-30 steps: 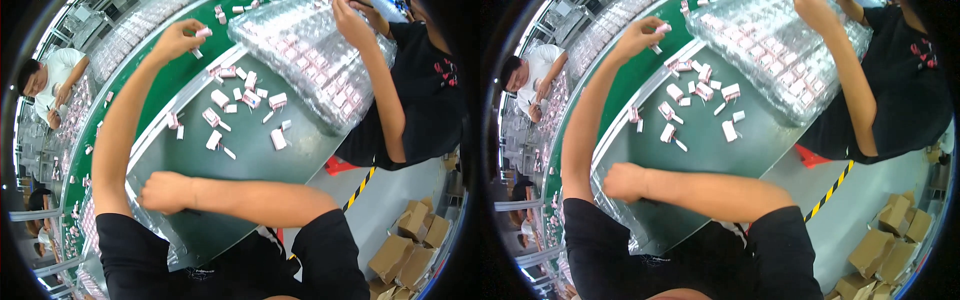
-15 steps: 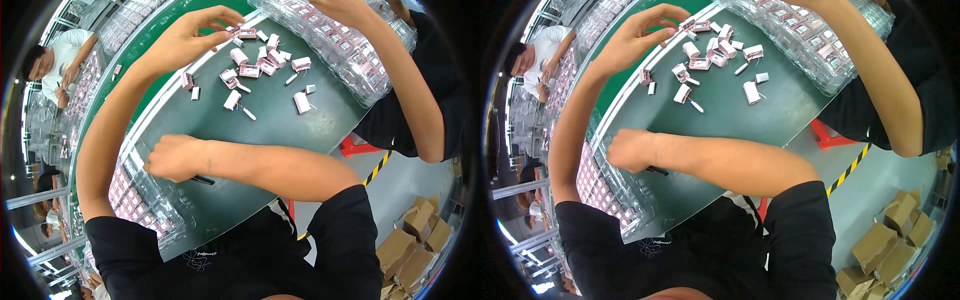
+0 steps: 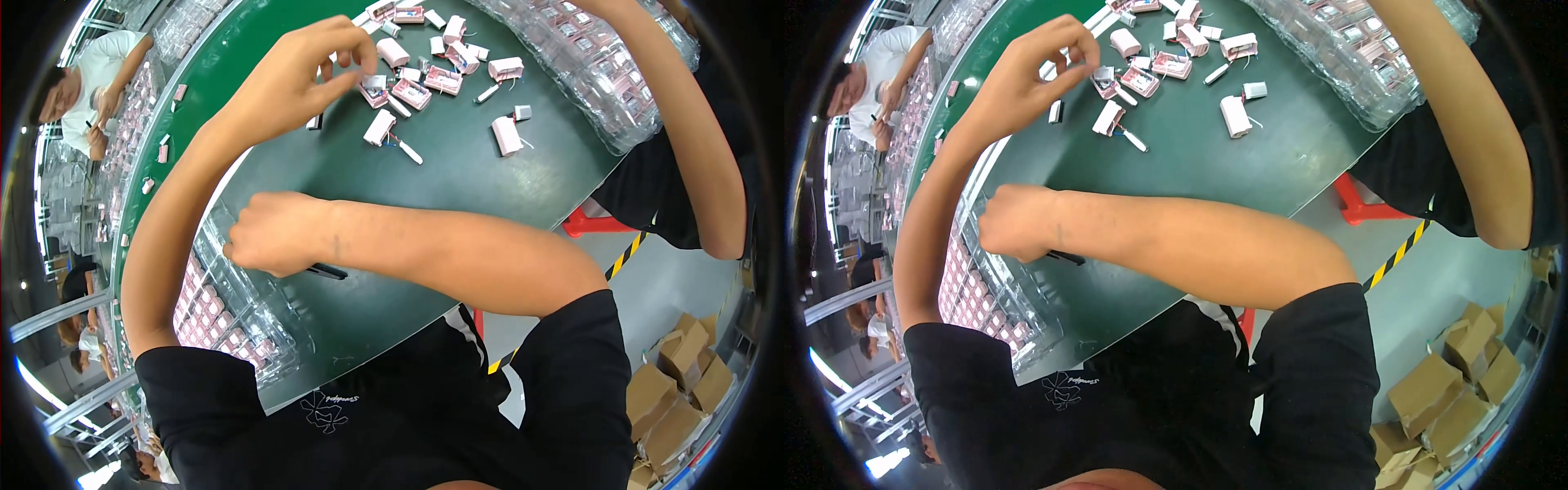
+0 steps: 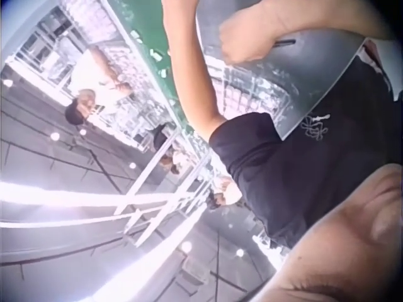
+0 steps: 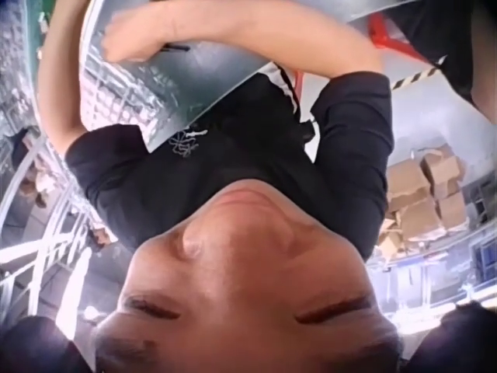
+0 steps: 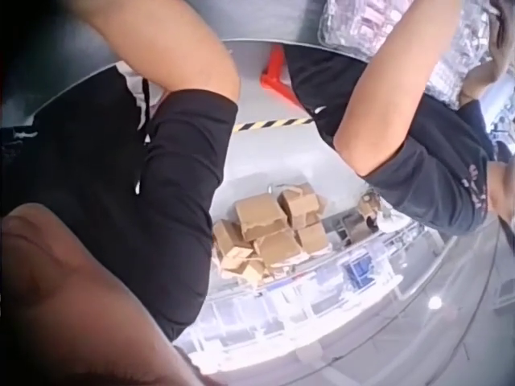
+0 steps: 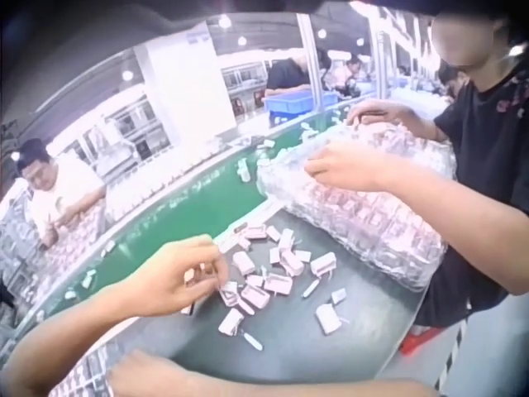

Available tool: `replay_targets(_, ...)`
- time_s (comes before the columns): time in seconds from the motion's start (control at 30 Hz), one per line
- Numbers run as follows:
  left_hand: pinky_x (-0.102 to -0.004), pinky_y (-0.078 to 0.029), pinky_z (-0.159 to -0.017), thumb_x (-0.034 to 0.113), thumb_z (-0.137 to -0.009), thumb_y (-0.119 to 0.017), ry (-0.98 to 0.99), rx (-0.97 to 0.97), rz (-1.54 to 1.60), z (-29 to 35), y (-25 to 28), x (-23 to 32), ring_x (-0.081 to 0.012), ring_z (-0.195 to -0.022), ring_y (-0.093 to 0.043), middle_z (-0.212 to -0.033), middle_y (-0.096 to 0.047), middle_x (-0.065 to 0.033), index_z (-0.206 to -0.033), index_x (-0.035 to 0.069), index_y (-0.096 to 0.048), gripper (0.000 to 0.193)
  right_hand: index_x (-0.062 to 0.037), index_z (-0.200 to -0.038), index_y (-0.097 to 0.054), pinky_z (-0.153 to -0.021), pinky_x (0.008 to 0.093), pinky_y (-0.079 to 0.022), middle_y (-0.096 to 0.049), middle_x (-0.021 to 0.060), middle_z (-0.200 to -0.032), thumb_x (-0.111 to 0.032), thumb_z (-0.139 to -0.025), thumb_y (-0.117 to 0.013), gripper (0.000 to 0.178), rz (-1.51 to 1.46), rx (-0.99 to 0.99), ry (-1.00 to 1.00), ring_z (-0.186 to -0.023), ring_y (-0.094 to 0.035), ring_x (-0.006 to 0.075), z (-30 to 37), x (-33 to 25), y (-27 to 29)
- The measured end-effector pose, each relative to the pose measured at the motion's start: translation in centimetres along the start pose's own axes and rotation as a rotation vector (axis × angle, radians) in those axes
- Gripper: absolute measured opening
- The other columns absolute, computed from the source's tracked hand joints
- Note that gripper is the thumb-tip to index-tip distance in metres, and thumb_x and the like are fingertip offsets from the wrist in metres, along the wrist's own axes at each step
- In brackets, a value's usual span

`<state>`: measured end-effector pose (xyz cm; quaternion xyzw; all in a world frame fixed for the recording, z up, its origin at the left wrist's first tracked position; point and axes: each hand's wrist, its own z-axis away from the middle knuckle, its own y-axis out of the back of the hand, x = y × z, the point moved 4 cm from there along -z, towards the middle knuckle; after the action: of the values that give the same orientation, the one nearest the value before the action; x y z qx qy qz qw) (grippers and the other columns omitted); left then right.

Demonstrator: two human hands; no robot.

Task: The person assembles small electronic components into plastic housings by hand, taking components from a tray and inserting them into the housings.

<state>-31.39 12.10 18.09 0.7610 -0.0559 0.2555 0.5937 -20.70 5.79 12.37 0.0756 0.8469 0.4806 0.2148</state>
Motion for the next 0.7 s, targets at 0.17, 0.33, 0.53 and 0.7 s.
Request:
replay_targets(0.17,-0.0308,-0.045,-0.068,0.012,-0.086,-0.073,0.034,-0.068,0.016,1.7,-1.3,0.2,-0.018,-0.082,-0.054,-0.095,-0.058,-0.0037,-0.099,0.006,-0.066,0.016,-0.0036,-0.082,-0.067,-0.066,0.0418,-0.054,-0.069,0.0115,-0.078,-0.011,-0.076,-0.066,0.009,-0.008,0.041,0.001,-0.075,-0.071,0.0305,0.0,-0.2,0.2)
replay_targets(0.33,-0.0323,-0.045,-0.07,0.013,-0.083,-0.076,0.068,-0.03,-0.054,3.1,-1.2,0.2,-0.0195,-0.082,-0.054,-0.093,-0.057,-0.0035,-0.094,0.005,-0.066,0.016,-0.0028,-0.082,-0.067,-0.067,0.0417,-0.055,-0.069,0.0114,-0.077,-0.01,-0.075,-0.067,0.01,-0.013,-0.011,0.003,-0.074,-0.07,0.0303,-0.1,-0.3,0.5)
replay_targets(0.53,-0.0355,-0.047,-0.078,0.015,-0.078,-0.08,-0.014,0.067,-0.171,4.5,-1.0,1.6,-0.0224,-0.087,-0.056,-0.099,-0.061,-0.0029,-0.086,0.004,-0.066,0.02,-0.0029,-0.078,-0.068,-0.068,0.0419,-0.054,-0.068,0.0117,-0.072,-0.007,-0.073,-0.067,0.007,-0.045,0.04,-0.018,-0.071,-0.07,0.0305,0.2,-0.4,0.4)
replay_targets(0.7,-0.0321,-0.046,-0.081,0.013,-0.081,-0.078,0.107,0.002,-0.101,4.6,-0.7,1.6,-0.0212,-0.091,-0.058,-0.097,-0.067,-0.0038,-0.09,0.005,-0.067,0.016,-0.0025,-0.076,-0.068,-0.066,0.0422,-0.054,-0.067,0.0113,-0.067,-0.007,-0.072,-0.067,0.006,-0.047,0.022,-0.019,-0.068,-0.069,0.0301,0.0,-0.4,0.3)
